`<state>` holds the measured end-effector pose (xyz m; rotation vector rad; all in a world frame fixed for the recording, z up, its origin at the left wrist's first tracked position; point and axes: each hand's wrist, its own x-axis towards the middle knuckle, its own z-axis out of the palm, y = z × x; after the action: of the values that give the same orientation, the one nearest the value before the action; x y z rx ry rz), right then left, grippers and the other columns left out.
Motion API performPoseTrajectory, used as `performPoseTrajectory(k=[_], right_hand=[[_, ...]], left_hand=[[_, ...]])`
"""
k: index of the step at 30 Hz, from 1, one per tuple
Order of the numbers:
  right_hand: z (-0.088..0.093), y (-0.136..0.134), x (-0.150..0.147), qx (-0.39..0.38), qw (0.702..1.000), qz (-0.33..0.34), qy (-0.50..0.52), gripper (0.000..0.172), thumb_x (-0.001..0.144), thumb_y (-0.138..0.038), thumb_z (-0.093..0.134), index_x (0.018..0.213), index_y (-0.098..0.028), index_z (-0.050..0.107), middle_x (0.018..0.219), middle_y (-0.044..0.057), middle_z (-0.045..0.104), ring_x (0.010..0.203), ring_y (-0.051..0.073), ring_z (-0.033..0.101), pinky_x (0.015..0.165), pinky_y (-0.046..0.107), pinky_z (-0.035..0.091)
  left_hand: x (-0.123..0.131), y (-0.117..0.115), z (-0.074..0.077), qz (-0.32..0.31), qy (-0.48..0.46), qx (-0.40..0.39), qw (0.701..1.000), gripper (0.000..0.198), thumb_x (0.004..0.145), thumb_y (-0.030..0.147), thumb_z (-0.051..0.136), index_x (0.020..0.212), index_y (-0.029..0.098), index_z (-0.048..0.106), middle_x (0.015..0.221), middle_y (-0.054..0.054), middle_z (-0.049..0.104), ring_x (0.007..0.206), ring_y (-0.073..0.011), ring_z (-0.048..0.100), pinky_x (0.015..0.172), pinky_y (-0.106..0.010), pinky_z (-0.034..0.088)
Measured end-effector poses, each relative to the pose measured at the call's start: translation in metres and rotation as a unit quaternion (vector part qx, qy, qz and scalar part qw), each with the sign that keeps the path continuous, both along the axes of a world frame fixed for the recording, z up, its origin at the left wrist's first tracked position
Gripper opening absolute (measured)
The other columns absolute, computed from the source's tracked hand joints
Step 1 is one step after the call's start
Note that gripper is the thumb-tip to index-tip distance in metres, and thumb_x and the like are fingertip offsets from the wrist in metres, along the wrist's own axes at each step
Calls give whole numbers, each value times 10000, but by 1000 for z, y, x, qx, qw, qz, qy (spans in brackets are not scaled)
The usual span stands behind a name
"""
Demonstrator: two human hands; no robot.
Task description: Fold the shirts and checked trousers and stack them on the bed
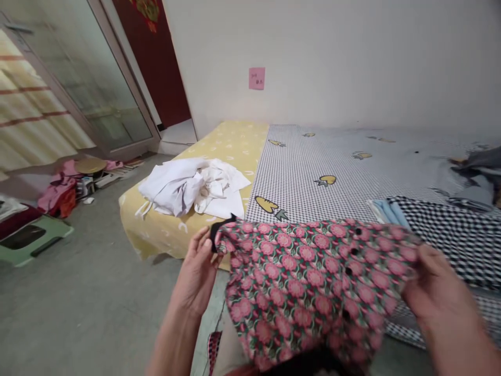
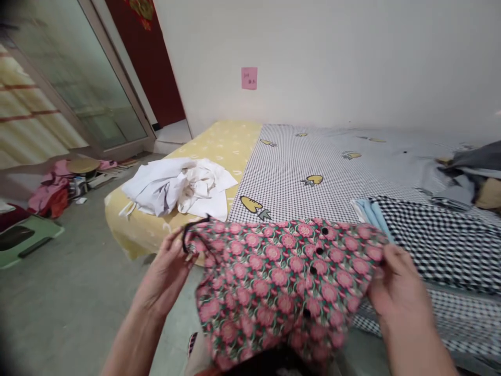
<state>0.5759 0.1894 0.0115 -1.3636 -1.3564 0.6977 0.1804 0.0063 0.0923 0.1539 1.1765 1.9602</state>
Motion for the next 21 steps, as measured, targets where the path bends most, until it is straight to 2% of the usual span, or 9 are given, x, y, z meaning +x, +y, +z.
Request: performPoseTrajectory(k=[2, 4, 6, 9, 12, 16, 18, 21], right_hand=[[-22, 5, -11, -74, 992, -21, 95, 813, 804, -681, 591, 1508, -302, 444, 1409, 163, 614, 1233, 401, 627, 952, 602, 562], [-42, -6, -16, -107, 984, -44, 132, 854, 726, -619, 704, 1475, -292, 455, 1470, 140, 568, 1318, 375, 570, 1059, 576, 510], [-59, -26, -16, -90, 991, -42, 88, 827, 737, -590, 718, 1457, -276, 459, 1517, 130, 522, 1341, 347, 548, 1119, 538, 469], [-75, -54, -11, -90, 996, -10, 9, 791, 787, -585, 684, 1469, -263, 449, 1509, 144, 520, 1238, 328, 613, 1059, 495, 514], [-92, -78, -9, -104, 994, -4, -41, 833, 790, -586, 670, 1506, -252, 404, 1476, 169, 541, 1177, 332, 643, 987, 486, 544], [-113, -113, -19, -62, 993, 31, -97, 776, 799, -528, 652, 1480, -233, 424, 1439, 178, 586, 1264, 340, 603, 1066, 531, 490], [-118, -128, -24, -59, 993, 53, -92, 683, 866, -472, 606, 1481, -239, 419, 1369, 162, 648, 1227, 297, 641, 1038, 493, 524], [-114, -144, -26, -61, 993, 63, -76, 608, 957, -390, 533, 1524, -248, 367, 1278, 134, 709, 1117, 238, 711, 960, 425, 585]], left_hand=[[0, -8, -33, -21, 14, -85, 996, 624, 585, 423, 919, 1133, 260, 669, 1120, -23, 714, 997, -168, 672, 833, -281, 526], [1, -28, -65, -1, 54, -163, 985, 626, 559, 523, 895, 1073, 231, 689, 1170, -52, 693, 1065, -208, 661, 893, -328, 511], [2, -50, -90, -5, 119, -222, 968, 584, 586, 598, 836, 1004, 215, 696, 1158, -63, 699, 1085, -235, 658, 942, -367, 496], [7, -73, -115, -83, 225, -276, 931, 502, 699, 619, 717, 991, 212, 692, 1067, -79, 729, 1036, -265, 685, 935, -409, 505], [14, -77, -131, -125, 367, -277, 879, 449, 787, 569, 625, 1043, 204, 679, 1055, -106, 717, 949, -271, 697, 899, -453, 538], [21, -61, -142, -143, 543, -239, 792, 497, 908, 457, 528, 1334, 207, 581, 1235, -143, 636, 984, -257, 698, 932, -494, 559], [22, -49, -145, -164, 601, -220, 751, 532, 951, 411, 492, 1453, 236, 491, 1293, -150, 599, 999, -252, 698, 947, -500, 559], [18, -31, -146, -205, 664, -214, 687, 557, 997, 299, 398, 1552, 274, 371, 1317, -156, 590, 993, -248, 704, 920, -474, 564]])
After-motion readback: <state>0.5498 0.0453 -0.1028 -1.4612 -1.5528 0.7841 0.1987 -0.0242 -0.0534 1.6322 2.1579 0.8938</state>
